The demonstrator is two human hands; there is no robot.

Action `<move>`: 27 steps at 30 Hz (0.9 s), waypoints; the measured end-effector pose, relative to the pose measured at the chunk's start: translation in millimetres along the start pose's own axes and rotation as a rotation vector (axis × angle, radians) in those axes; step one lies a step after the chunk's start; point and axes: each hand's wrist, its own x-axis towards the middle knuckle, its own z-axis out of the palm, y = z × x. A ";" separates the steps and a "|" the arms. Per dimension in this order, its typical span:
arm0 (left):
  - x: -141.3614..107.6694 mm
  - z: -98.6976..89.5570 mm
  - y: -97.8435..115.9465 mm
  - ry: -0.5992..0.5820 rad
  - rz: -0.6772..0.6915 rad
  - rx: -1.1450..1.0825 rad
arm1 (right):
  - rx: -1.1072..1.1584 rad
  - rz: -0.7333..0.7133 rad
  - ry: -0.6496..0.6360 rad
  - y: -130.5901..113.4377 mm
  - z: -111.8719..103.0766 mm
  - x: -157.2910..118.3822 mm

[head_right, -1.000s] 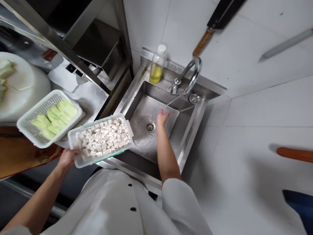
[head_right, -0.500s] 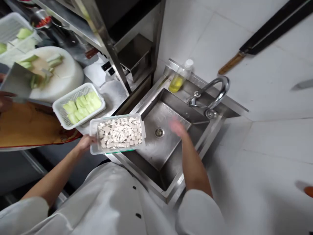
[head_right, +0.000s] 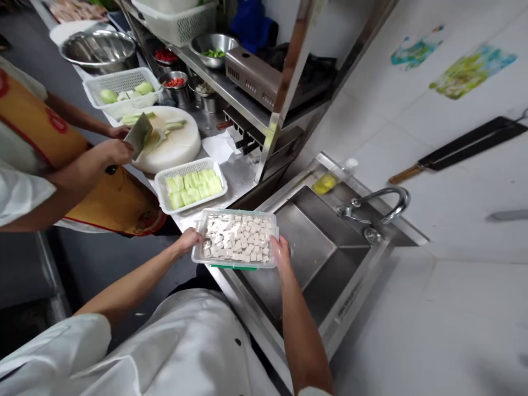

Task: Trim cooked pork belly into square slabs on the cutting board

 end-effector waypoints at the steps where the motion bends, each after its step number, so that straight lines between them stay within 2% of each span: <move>1: -1.6 -5.7 -6.3 -0.010 0.002 0.001 | 0.008 0.012 0.025 0.4 3.6 -7.4; 5: -17.9 -39.2 -36.3 -0.041 0.012 0.014 | -0.030 0.059 0.092 6.6 18.2 -43.1; 8: -44.3 -75.5 -62.7 -0.032 0.036 0.029 | -0.072 0.093 0.058 10.9 37.6 -70.2; 12: -100.3 -130.0 -112.9 0.060 -0.063 -0.067 | -0.158 0.134 -0.159 15.9 81.0 -99.8; 15: -153.9 -168.3 -161.8 0.178 -0.150 -0.231 | -0.312 0.084 -0.372 20.0 132.2 -116.8; 17: -190.6 -191.3 -197.0 0.285 -0.218 -0.354 | -0.432 0.001 -0.535 21.6 178.4 -128.1; 20: -240.3 -222.6 -251.4 0.474 -0.327 -0.545 | -0.610 -0.117 -0.757 22.7 264.9 -149.7; 23: -279.9 -254.6 -305.5 0.658 -0.380 -0.755 | -0.822 -0.241 -0.924 28.1 367.3 -182.1; 27: -318.9 -308.4 -375.8 0.845 -0.439 -0.998 | -1.080 -0.380 -1.141 52.0 514.1 -247.3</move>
